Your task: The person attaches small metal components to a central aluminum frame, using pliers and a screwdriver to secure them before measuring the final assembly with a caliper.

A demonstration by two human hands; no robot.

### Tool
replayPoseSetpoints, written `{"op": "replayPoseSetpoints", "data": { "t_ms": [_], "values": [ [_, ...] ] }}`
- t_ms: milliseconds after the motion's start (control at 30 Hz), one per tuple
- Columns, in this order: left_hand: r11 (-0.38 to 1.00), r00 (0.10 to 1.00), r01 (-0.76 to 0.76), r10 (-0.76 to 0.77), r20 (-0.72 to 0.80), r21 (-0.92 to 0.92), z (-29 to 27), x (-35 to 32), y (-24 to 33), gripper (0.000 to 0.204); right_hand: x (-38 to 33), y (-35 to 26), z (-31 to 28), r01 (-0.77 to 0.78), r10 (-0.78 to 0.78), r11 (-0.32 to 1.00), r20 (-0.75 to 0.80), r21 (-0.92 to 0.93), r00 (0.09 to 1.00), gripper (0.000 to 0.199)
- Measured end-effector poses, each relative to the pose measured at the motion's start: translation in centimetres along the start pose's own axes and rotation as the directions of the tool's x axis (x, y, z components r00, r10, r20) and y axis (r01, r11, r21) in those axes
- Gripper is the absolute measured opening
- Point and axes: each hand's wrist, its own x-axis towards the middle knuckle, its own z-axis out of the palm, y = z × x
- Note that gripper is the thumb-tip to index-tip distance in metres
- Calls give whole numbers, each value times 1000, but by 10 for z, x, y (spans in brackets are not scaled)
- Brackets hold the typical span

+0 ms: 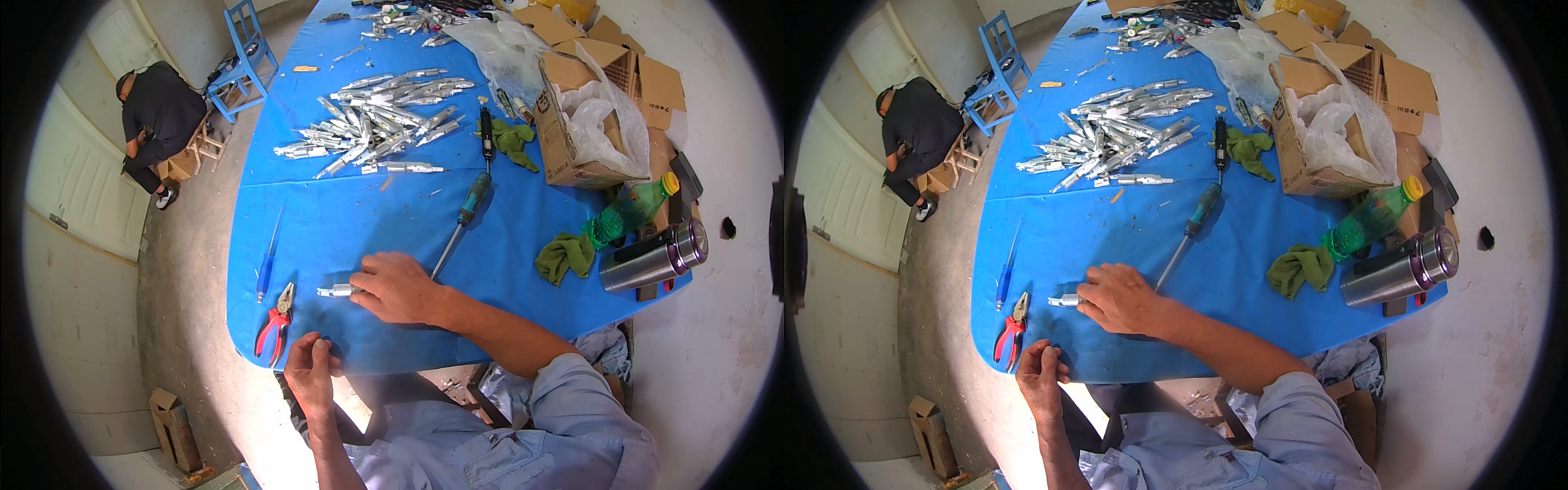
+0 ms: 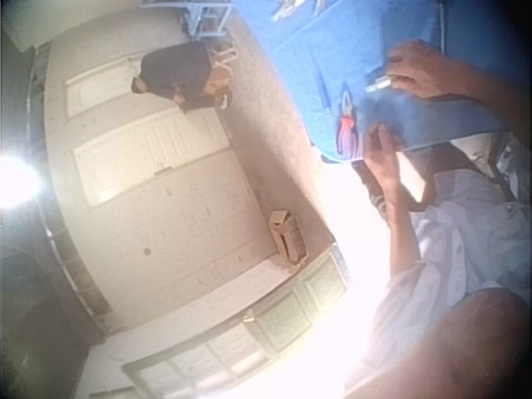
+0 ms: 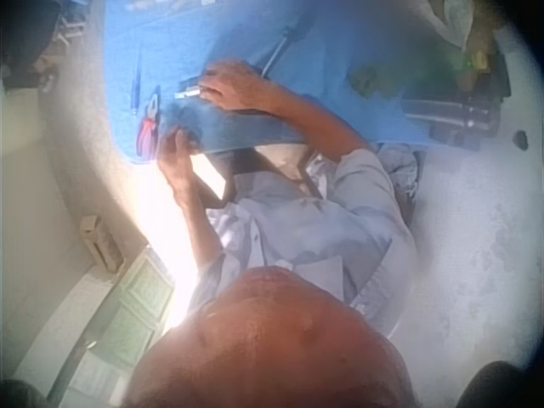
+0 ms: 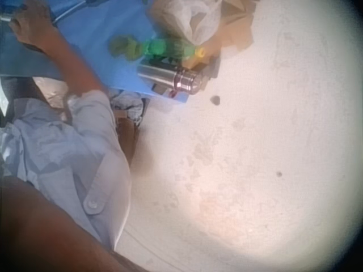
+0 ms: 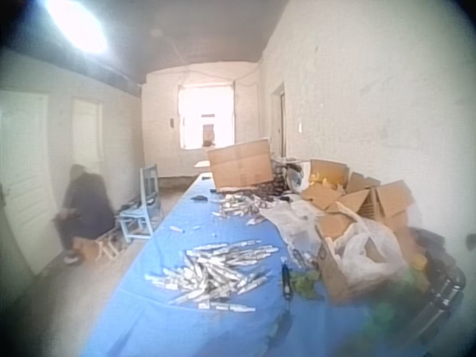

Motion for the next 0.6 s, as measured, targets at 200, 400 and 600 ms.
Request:
{"op": "replayPoseSetpoints", "data": {
  "t_ms": [200,400,600],
  "values": [
    [1000,1000,7,-7,6,-3,0,0,0,20,0,1,0,-1,1,1000,-2,4,1000,17],
    [999,1000,26,-26,-5,-42,-2,-2,8,23,0,2,3,7,-7,1000,-21,19,1000,18],
    [994,987,-100,93,-131,-47,-47,-52,43,22,1,0,1,0,0,1000,14,31,1000,18]
  ]
}}
